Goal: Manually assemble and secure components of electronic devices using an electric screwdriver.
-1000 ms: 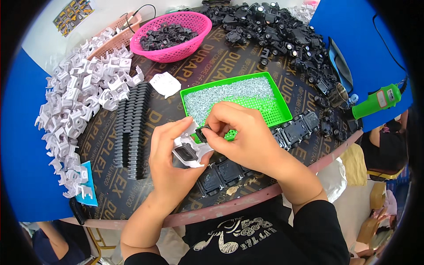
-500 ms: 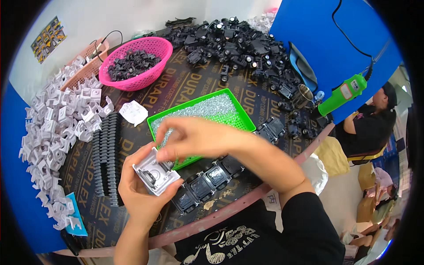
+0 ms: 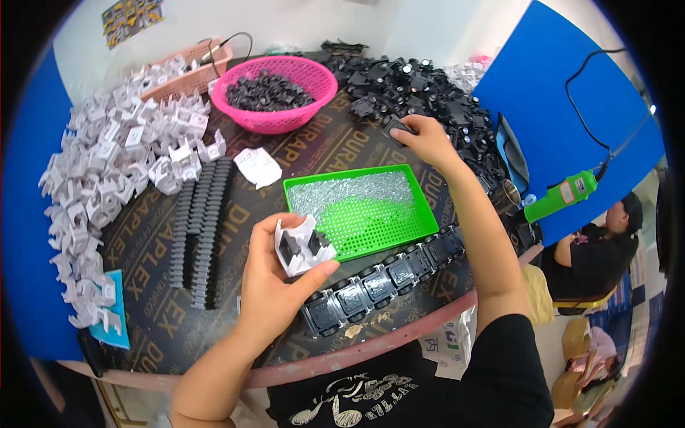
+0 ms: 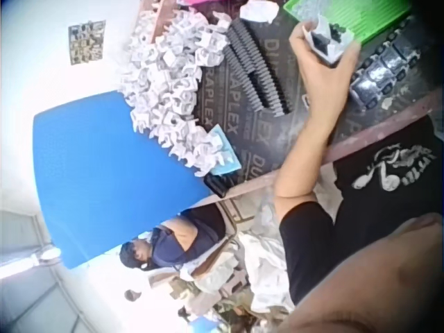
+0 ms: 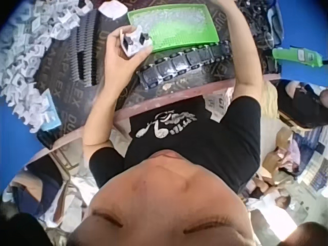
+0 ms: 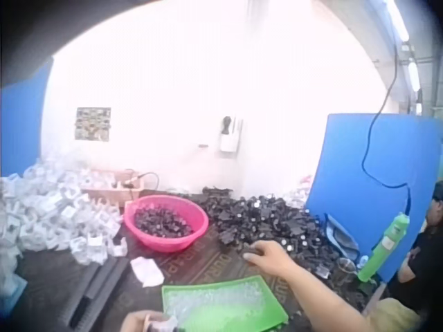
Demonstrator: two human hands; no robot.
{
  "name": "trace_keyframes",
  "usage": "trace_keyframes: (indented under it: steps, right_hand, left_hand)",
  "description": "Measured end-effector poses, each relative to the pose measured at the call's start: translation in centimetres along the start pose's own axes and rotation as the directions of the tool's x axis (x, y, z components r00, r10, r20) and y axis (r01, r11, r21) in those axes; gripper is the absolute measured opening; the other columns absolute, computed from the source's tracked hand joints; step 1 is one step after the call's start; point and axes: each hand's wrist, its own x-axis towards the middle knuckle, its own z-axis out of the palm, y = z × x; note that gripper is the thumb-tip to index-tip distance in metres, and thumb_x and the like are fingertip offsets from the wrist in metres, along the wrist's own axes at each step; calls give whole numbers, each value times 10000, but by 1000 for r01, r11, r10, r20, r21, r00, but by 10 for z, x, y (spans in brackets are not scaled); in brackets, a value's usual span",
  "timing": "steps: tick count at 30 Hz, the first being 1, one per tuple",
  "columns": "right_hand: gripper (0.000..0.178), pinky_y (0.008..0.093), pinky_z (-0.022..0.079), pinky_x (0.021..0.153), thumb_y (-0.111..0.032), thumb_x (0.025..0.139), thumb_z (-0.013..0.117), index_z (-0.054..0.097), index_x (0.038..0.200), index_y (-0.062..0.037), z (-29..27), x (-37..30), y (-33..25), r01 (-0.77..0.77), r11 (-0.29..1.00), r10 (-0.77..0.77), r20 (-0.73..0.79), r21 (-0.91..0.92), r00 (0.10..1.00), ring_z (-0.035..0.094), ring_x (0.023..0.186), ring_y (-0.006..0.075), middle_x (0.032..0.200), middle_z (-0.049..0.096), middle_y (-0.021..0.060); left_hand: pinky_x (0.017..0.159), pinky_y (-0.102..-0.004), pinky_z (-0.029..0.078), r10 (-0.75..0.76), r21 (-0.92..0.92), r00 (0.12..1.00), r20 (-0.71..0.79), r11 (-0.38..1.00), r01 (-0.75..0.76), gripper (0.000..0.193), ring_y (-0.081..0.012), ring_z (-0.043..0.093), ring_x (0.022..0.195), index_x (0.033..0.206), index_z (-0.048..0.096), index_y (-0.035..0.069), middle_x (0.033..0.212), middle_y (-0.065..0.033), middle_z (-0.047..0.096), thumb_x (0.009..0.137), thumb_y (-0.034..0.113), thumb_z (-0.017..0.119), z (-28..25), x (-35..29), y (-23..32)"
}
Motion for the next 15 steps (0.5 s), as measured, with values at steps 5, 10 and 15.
trace_keyframes:
  steps: [5, 10, 15]
  right_hand:
    - [293, 267, 493, 759, -247, 934, 647, 680, 1029, 28, 23, -82, -90, -214, 566, -83, 313, 796, 946, 624, 845, 112, 933, 684, 48]
    - [330, 250, 449, 846, -262, 947, 633, 660, 1100, 28, 62, -128, -117, -316, 390, -93, 379, 865, 921, 595, 868, 79, 994, 681, 35]
    - [269, 271, 436, 914, -217, 953, 628, 655, 1078, 20, 76, -138, -107, -223, 390, -101, 283, 893, 954, 583, 1004, 111, 1097, 653, 64]
  left_hand:
    - [922, -305, 495, 118, 155, 993, -20, 981, -113, 644, -180, 554, 1106, 1276, 459, 38, 1189, -90, 511, 726, -16, 790, -9, 4, -12]
    - [880, -325, 501, 291, 315, 953, -80, 915, -253, 628, -228, 575, 1065, 1234, 512, 46, 1142, -105, 541, 683, 13, 812, -9, 7, -19]
    - [906, -302, 514, 244, 491, 969, -42, 849, -193, 658, -177, 566, 1106, 1266, 512, 38, 1181, -64, 506, 679, -54, 795, -12, 5, -8]
